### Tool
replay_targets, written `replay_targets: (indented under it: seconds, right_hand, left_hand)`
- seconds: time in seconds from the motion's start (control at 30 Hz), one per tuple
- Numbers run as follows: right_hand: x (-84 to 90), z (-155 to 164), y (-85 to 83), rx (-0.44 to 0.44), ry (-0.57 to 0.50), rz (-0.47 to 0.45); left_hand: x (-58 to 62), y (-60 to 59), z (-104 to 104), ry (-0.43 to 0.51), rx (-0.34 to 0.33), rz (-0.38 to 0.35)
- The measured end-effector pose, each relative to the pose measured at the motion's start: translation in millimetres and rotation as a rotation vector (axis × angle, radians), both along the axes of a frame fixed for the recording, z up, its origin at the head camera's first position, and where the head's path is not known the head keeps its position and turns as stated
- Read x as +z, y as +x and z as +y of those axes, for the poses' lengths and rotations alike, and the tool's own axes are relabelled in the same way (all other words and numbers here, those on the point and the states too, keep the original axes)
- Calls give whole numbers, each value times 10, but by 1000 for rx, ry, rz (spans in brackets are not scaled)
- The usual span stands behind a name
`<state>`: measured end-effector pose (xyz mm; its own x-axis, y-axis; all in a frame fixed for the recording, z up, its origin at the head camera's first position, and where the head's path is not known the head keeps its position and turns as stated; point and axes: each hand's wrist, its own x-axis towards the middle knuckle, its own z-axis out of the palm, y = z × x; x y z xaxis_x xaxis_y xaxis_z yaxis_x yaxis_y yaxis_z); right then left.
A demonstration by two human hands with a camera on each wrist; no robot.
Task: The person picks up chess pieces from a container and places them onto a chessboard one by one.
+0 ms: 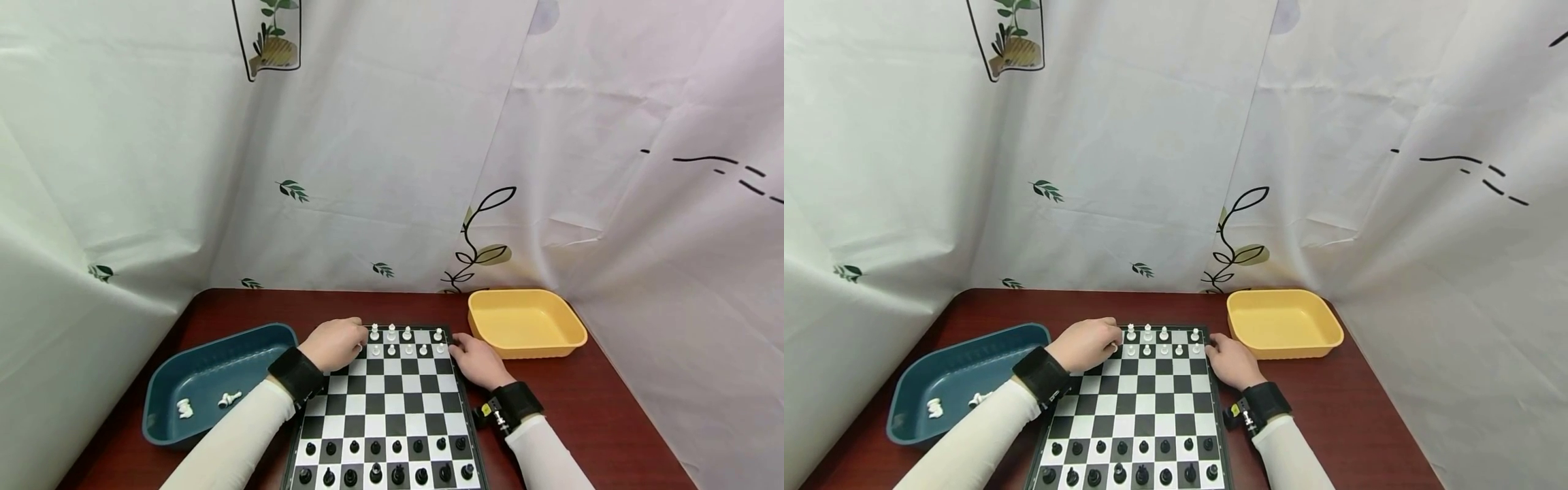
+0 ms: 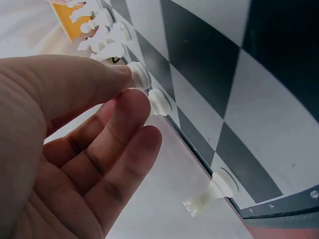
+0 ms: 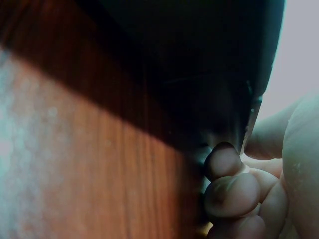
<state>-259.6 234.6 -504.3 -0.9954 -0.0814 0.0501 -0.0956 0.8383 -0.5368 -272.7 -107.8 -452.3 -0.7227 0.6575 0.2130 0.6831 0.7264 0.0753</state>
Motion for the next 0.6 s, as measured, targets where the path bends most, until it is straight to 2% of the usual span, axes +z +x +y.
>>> replay_targets:
  seconds: [0.33,0.6]
  right_hand:
    - [15,-13,10,2,-8,3]
    - [10,-7,11,4,-10,4]
  left_hand:
    - [-58,-22,5,-16,34,-19]
    - [-47,-20,18,-2,47,-52]
